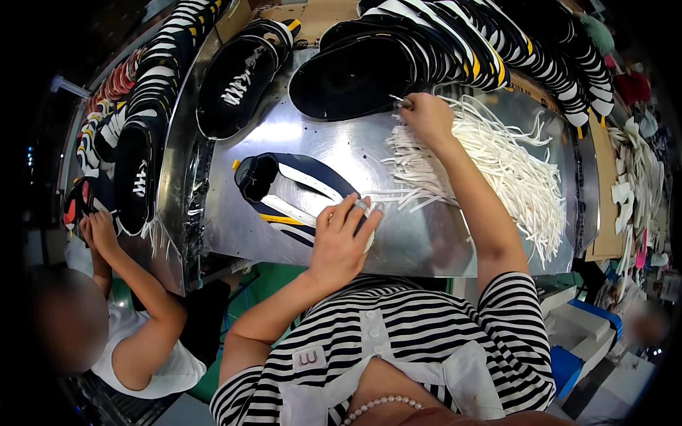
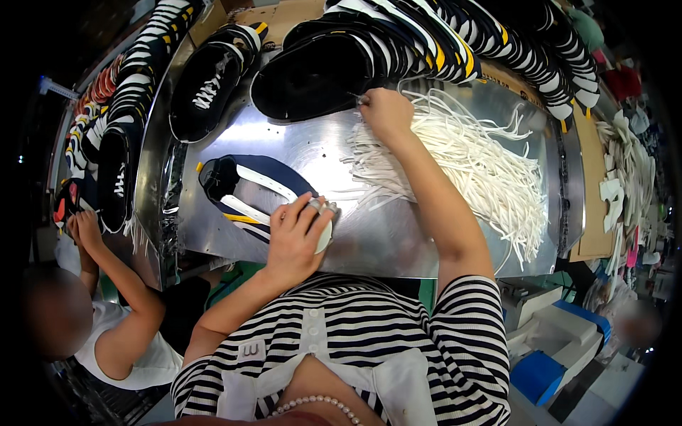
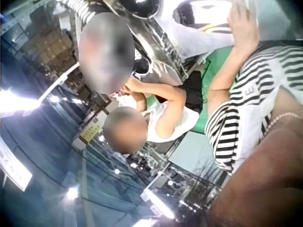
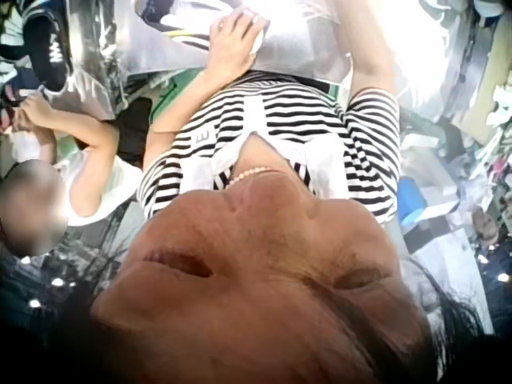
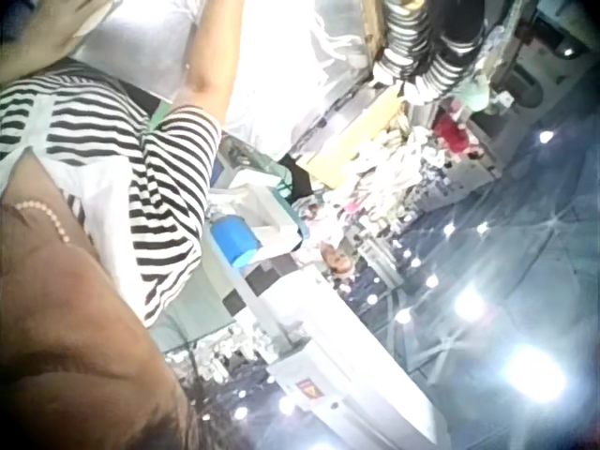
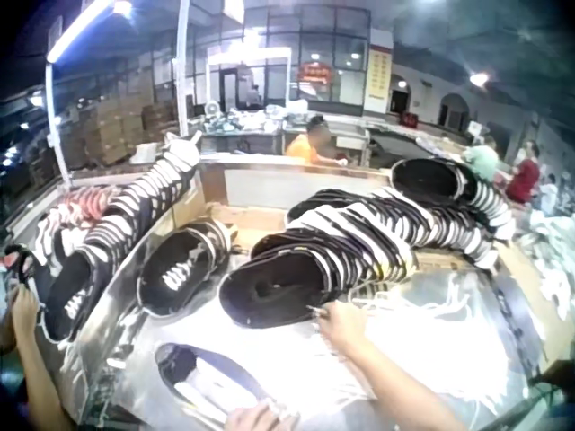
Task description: The person laces shoe uppers by picking up shoelaces, threading them through the eyelets using a handheld tool, and placing the shoes aside.
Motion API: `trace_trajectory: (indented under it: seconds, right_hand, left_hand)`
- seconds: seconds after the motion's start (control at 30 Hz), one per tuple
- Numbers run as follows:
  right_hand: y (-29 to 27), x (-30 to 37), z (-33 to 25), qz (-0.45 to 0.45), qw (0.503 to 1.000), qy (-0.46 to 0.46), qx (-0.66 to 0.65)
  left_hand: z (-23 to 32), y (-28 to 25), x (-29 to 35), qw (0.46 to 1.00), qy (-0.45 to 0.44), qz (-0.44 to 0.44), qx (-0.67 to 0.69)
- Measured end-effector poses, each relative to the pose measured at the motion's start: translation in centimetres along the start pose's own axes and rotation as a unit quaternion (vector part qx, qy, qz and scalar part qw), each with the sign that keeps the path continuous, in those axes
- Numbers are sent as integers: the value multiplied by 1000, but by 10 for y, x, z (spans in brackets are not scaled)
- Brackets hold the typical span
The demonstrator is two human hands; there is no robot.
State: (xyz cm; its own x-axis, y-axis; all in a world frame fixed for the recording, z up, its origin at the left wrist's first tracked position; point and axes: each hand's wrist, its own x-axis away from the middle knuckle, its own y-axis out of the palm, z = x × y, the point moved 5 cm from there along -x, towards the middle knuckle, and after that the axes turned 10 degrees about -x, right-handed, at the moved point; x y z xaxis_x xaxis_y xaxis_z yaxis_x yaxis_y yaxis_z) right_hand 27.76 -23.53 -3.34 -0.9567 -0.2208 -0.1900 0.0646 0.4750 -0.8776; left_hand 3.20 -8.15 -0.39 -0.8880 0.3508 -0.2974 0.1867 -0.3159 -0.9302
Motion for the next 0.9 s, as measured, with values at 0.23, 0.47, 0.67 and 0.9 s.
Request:
trace_trajectory:
  seconds: [0.23, 0.47, 0.67, 0.9]
  right_hand:
    - [-139, 54, -25, 59, 904, -81, -415]
    - [-319, 215, 17, 83, 696, -155, -696]
    - [-148, 253, 8, -79, 816, 153, -552]
    - [-10, 137, 6, -80, 904, 10, -420]
  left_hand:
    - [-3, -9, -4, 995, 73, -59, 45]
    - [-46, -62, -10, 992, 19, 103, -70]
    - [-82, -53, -2, 990, -16, 15, -141]
    - [-91, -56, -15, 993, -57, -93, -51]
